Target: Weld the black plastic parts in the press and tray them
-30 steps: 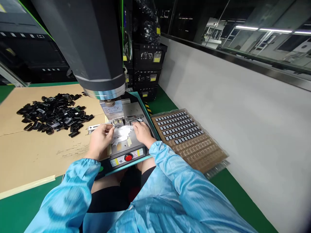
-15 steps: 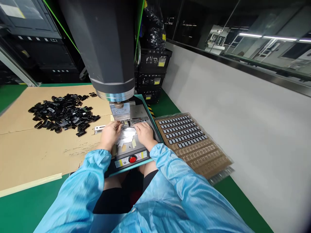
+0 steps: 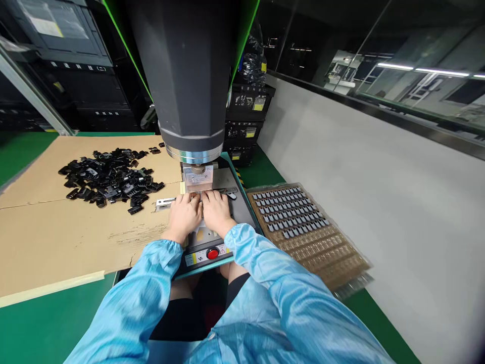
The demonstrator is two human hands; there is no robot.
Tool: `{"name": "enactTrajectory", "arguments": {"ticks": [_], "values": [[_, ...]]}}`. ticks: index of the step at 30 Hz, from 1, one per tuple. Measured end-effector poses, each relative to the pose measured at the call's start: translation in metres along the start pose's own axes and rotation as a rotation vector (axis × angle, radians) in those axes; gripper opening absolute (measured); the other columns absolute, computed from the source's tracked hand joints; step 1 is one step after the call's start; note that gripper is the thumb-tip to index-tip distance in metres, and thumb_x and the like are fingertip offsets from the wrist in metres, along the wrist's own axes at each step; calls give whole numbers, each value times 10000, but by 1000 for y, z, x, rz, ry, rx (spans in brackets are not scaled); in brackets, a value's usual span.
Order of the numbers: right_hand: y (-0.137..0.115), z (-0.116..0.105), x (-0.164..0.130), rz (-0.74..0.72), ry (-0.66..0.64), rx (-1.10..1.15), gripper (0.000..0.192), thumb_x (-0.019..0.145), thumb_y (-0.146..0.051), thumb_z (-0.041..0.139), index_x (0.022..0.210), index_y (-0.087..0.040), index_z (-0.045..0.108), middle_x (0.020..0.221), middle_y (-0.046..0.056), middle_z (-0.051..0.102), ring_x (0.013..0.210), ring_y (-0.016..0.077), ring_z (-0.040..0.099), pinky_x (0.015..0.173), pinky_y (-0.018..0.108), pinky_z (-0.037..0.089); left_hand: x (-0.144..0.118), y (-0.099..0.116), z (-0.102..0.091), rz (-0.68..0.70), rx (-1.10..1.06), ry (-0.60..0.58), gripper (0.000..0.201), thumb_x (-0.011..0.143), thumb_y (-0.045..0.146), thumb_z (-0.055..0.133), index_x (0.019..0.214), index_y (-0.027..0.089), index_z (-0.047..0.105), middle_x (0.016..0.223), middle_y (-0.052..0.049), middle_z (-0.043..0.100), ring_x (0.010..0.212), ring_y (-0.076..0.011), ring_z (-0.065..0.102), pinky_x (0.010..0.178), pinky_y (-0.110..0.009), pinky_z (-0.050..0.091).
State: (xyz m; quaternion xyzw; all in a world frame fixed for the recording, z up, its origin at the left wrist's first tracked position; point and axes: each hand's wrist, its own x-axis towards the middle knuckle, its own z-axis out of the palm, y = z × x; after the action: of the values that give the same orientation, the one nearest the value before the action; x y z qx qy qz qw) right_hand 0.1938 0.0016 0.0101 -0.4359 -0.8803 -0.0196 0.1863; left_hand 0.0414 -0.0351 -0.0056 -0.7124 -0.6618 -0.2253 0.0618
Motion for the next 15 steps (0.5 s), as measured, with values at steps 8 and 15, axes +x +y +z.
{"name": "enactTrajectory", "arguments": {"ticks": [8, 15], "values": [[7, -9, 1, -46, -30, 20, 548, 1004, -178, 544, 1551, -173, 569, 1481, 194, 604, 1345, 379, 442, 1081, 540, 404, -6, -19, -15, -16, -94, 6, 413, 1068, 465, 492, 1316, 232, 727, 1377, -152, 671, 1204, -371, 585, 1020, -528, 467], [8, -2, 6, -42, -49, 18, 608, 966, -153, 552, 1574, -152, 569, 1519, 200, 592, 1357, 392, 447, 1084, 546, 417, -40, -143, -47, -523, 7, 139, 499, 965, 584, 601, 1291, 228, 726, 1336, -217, 637, 1279, -455, 534, 1035, -616, 465]]}}
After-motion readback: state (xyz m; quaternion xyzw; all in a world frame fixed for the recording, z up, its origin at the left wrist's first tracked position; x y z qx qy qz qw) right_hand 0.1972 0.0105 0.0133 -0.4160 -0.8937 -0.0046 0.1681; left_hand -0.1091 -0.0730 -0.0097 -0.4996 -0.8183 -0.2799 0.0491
